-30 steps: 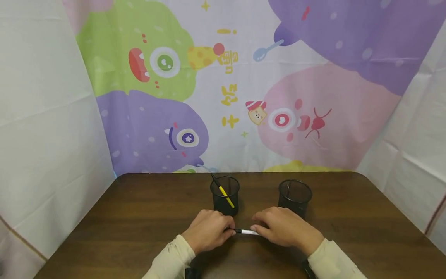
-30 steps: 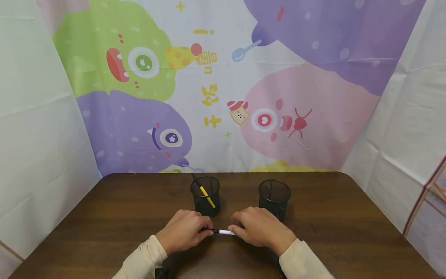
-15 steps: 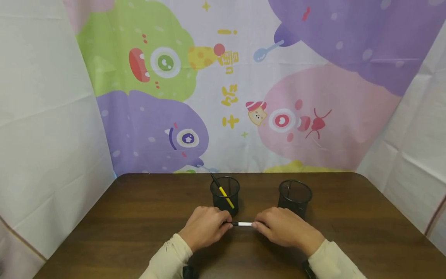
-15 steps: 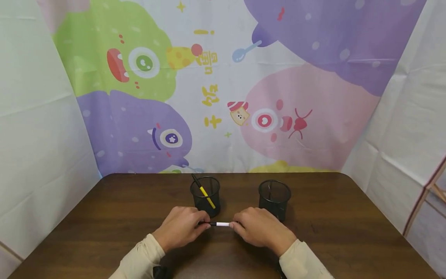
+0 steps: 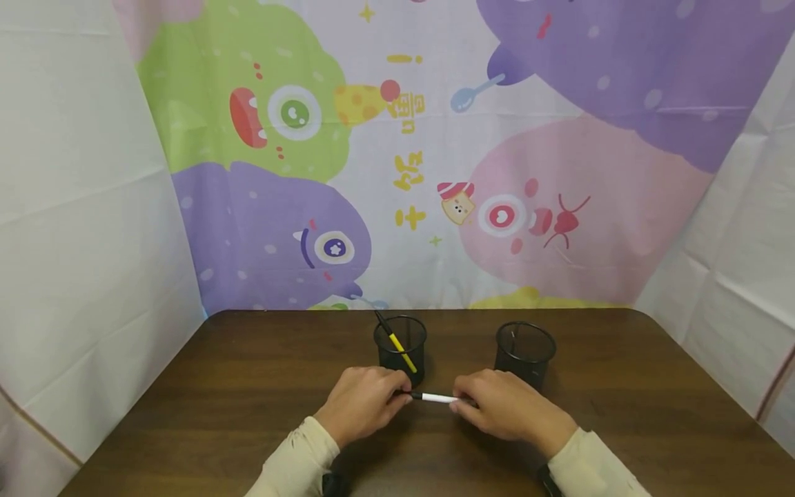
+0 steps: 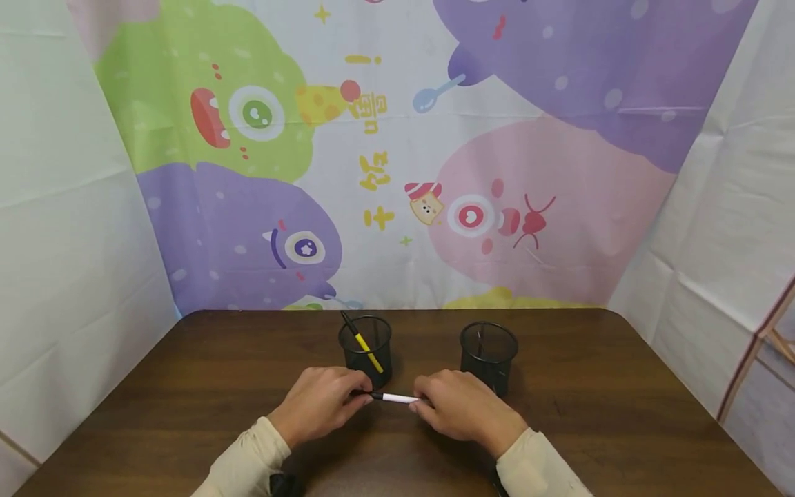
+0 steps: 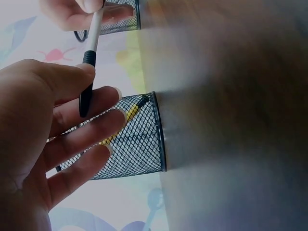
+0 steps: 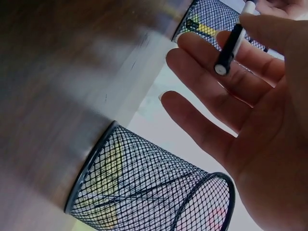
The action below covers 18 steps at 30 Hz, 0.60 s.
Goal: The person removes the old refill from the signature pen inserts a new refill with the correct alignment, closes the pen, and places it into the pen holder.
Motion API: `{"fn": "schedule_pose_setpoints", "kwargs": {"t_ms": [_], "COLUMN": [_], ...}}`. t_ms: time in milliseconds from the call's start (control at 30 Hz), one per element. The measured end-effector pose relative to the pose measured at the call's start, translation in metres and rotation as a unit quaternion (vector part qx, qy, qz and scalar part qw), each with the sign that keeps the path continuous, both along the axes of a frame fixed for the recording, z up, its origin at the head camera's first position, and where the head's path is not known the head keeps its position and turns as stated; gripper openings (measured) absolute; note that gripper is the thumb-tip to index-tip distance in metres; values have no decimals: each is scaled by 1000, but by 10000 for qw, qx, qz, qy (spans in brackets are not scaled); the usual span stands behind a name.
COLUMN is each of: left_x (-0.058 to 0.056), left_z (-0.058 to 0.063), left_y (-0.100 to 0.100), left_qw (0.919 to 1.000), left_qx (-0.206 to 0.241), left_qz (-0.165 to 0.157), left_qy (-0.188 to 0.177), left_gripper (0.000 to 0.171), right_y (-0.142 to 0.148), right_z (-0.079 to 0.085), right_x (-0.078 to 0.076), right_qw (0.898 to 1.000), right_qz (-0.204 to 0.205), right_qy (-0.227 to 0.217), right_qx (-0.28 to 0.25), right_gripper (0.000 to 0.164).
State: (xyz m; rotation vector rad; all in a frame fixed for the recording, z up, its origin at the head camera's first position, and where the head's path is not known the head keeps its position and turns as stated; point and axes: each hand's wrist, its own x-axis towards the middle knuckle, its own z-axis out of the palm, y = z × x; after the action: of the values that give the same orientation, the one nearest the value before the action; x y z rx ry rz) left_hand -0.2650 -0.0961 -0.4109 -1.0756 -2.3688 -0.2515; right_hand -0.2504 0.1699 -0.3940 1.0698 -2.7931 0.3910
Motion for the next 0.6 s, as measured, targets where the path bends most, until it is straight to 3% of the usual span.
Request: {"fn": "schedule_pose_setpoints", "kwargs": {"t_ms": [600], "left_x": [-2], "left_z": [0], "left_y": [-2], "left_qw": [9999], "left_qx": [96], "left_qz": [-24], "left_qy": [-34], "left_gripper": [15], "right_y": [-4], "right_z": [-3], "right_x": [0], "right_qw": [9925], "right_qz": [-75], "right_qy": [1210], "right_qx": [-178], "right_gripper": [13]}}
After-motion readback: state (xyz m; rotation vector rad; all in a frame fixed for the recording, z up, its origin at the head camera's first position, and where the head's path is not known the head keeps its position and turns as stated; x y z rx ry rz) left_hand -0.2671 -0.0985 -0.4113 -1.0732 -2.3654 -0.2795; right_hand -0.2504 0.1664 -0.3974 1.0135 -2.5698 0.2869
